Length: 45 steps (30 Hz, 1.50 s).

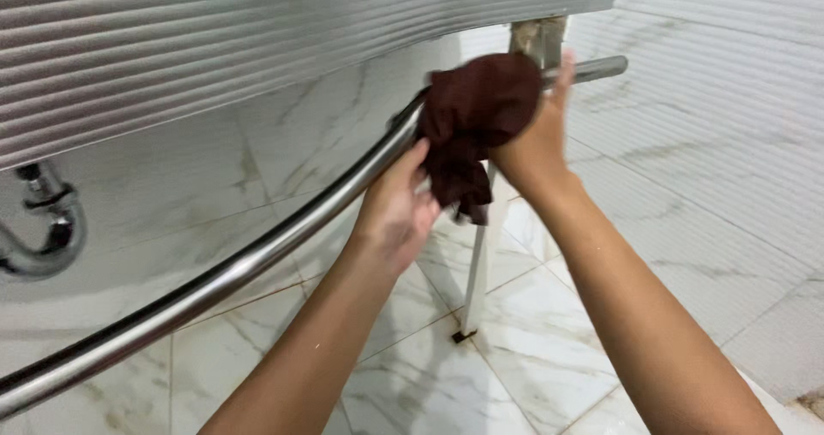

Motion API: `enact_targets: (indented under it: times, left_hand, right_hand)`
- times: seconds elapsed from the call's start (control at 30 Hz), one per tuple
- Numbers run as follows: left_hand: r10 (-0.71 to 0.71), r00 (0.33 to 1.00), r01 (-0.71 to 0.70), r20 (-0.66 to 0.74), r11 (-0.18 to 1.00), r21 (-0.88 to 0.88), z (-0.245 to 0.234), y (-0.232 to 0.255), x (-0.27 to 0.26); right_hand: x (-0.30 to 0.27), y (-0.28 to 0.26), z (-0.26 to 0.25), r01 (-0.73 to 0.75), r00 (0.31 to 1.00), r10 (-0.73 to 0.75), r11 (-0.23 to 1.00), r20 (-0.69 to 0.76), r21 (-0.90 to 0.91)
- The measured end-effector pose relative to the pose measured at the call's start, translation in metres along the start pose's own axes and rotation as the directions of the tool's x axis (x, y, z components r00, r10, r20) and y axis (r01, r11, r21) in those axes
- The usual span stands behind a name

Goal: The person cleans a bathroom sink and surrounding countertop using a brown cloth and a pink scoop. They wipe the metal support bar, scrub the sink basin with soapy water, rinse the cloth, and dry the surfaces.

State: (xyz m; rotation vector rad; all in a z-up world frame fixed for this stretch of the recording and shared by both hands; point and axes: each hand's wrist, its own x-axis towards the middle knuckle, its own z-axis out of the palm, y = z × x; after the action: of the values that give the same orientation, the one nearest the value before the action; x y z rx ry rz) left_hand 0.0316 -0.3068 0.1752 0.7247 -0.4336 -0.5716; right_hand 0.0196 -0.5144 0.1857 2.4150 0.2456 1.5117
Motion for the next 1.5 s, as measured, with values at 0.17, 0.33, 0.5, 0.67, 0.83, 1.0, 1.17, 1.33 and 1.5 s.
enact_targets:
  times: [0.17,0.33,0.5,0.67,0.83,1.0,1.17,1.33,1.5]
  left_hand:
    - [0.038,0.999,-0.045,0.037,0.971,0.237,0.038,-0.043,0.052]
    - [0.047,0.999,-0.032,-0.020,0.880,0.473,0.037,-0.087,0.046]
    - [-0.164,0.972,0.235,-0.170,0.606,0.760,-0.002,-0.129,0.035]
    - [0.068,0.994,-0.051,0.082,-0.371,0.927,-0.056,-0.115,0.065]
    - [0.462,0.886,-0.084,-0.027,0.216,0.973,-0.090,-0.069,0.124]
    - [0.381,0.878,-0.400,0.289,0.253,0.881,-0.060,-0.096,0.164]
    - [0.285,0.948,-0.294,0.141,0.621,0.727,-0.059,-0.156,0.136]
    - [0.135,0.990,-0.111,0.033,0.622,0.775,-0.080,-0.182,0.108]
    - [0.098,0.994,-0.097,0.053,0.530,0.843,-0.145,-0.236,0.068]
  right_hand:
    - [-0.031,0.054,0.008,-0.076,0.996,0.079,0.994,-0.032,0.074]
    - [-0.060,0.035,0.029,-0.481,0.746,0.664,0.483,0.052,0.731]
    - [-0.091,0.016,0.038,-0.418,0.563,0.795,0.037,0.227,0.908]
    - [-0.073,0.019,0.038,-0.571,0.789,0.513,0.410,0.338,0.711]
    - [-0.028,0.044,0.070,-0.493,0.777,0.556,0.248,0.294,0.834]
    - [-0.045,0.044,0.125,-0.420,0.833,0.552,0.601,0.026,0.680]
    - [-0.080,0.057,0.145,-0.500,0.783,0.609,0.500,0.123,0.707]
    - [-0.154,0.022,0.150,-0.382,0.899,0.437,0.725,0.046,0.574]
    - [-0.215,-0.033,0.155,-0.479,0.853,0.516,0.713,0.080,0.511]
